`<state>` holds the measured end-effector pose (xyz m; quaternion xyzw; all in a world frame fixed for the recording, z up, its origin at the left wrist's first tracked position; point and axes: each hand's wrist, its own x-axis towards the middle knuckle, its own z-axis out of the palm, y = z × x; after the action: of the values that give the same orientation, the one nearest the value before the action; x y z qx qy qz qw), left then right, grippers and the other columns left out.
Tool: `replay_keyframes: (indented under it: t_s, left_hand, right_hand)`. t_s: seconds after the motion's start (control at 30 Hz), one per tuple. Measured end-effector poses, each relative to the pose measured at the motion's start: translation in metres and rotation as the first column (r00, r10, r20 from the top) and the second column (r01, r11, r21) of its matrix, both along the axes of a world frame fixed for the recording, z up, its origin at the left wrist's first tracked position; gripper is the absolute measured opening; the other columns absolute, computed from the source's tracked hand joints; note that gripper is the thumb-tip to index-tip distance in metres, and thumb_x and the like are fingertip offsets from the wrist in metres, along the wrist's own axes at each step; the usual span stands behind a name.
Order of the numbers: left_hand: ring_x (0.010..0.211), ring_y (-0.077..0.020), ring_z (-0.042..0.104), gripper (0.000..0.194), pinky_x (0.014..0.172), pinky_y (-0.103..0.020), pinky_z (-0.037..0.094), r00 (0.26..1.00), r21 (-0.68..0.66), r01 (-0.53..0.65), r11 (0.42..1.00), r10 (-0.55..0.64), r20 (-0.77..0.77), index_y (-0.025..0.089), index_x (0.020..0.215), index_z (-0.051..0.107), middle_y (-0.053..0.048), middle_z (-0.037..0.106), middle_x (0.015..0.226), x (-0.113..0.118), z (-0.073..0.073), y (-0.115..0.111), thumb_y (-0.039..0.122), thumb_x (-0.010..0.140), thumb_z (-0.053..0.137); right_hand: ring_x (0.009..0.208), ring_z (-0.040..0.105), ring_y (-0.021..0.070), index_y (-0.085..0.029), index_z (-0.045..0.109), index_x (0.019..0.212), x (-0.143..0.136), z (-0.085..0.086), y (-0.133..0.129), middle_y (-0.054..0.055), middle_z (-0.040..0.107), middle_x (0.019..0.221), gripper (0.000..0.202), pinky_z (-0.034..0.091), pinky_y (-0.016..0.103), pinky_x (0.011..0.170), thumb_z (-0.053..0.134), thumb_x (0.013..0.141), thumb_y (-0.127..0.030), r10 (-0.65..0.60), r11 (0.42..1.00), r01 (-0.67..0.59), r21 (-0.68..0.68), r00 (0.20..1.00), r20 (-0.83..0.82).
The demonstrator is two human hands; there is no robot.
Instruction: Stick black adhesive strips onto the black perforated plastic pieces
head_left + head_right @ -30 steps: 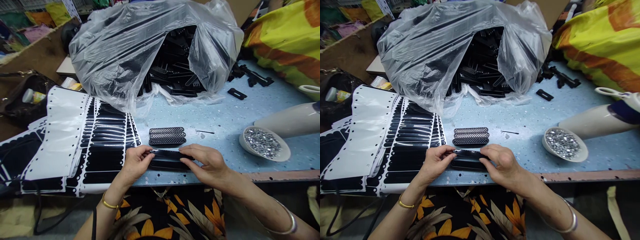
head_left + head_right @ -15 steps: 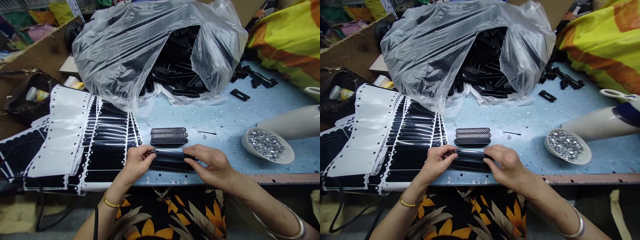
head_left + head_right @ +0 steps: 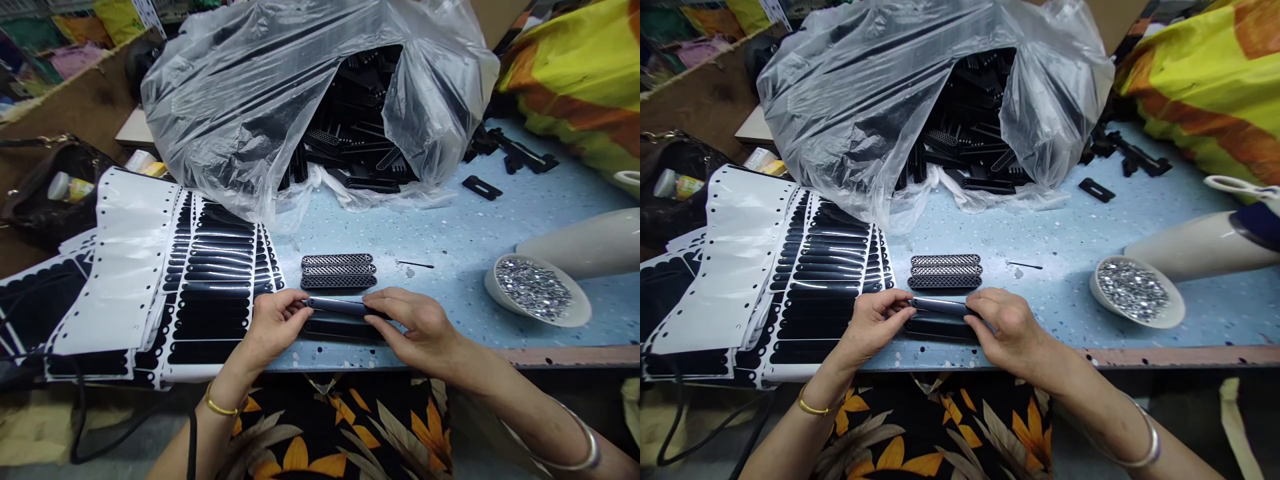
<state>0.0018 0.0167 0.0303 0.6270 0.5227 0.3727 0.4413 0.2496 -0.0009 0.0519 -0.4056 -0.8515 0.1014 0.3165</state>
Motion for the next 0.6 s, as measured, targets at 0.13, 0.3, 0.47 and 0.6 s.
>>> replay_keyframes:
  t_s: [0.13, 0.3, 0.47, 0.6]
  left_hand:
    - [0.054, -0.0131, 0.065, 0.020, 0.051, -0.019, 0.054, 1.000, -0.008, -0.003, 1.000, 0.004, 0.013, 0.012, 0.087, 0.078, -0.004, 0.071, 0.062, 0.0000, -0.0005, 0.0000, 0.021, 0.071, 0.068]
    - [0.055, -0.0132, 0.066, 0.019, 0.052, -0.019, 0.055, 1.000, -0.010, 0.001, 1.000, -0.001, 0.011, 0.014, 0.085, 0.078, -0.004, 0.072, 0.062, 0.0002, -0.0003, 0.0002, 0.021, 0.072, 0.067]
    - [0.055, -0.0132, 0.065, 0.020, 0.051, -0.019, 0.054, 1.000, -0.010, -0.005, 1.000, 0.005, 0.009, 0.014, 0.085, 0.078, -0.003, 0.072, 0.062, 0.0005, 0.0001, 0.0002, 0.021, 0.071, 0.067]
    - [0.055, -0.0138, 0.066, 0.020, 0.052, -0.020, 0.054, 1.000, -0.012, -0.004, 1.000, 0.004, 0.000, 0.014, 0.086, 0.078, -0.003, 0.072, 0.062, 0.0006, 0.0012, -0.0003, 0.022, 0.071, 0.067]
  right_hand:
    - [0.075, 0.070, 0.0240, -0.013, 0.067, 0.097, -0.0004, -0.0007, -0.0007, 0.013, 0.072, 0.084, 0.014, 0.061, 0.036, 0.066, 0.056, 0.089, -0.010, -0.005, 1.000, 0.005, -0.012, 1.000, 0.001]
    - [0.076, 0.070, 0.0241, -0.013, 0.068, 0.096, -0.0002, -0.0011, -0.0014, 0.013, 0.072, 0.085, 0.014, 0.061, 0.036, 0.066, 0.055, 0.089, -0.010, -0.011, 1.000, 0.011, -0.028, 1.000, 0.002]
    - [0.077, 0.070, 0.0240, -0.014, 0.068, 0.096, -0.0015, -0.0023, -0.0019, 0.012, 0.072, 0.084, 0.015, 0.060, 0.037, 0.067, 0.055, 0.089, -0.011, -0.017, 1.000, 0.017, -0.005, 1.000, 0.006]
    - [0.075, 0.070, 0.0237, -0.015, 0.068, 0.092, -0.0038, 0.0004, -0.0019, 0.012, 0.072, 0.082, 0.016, 0.060, 0.036, 0.067, 0.053, 0.088, -0.009, -0.020, 1.000, 0.020, -0.013, 1.000, 0.020]
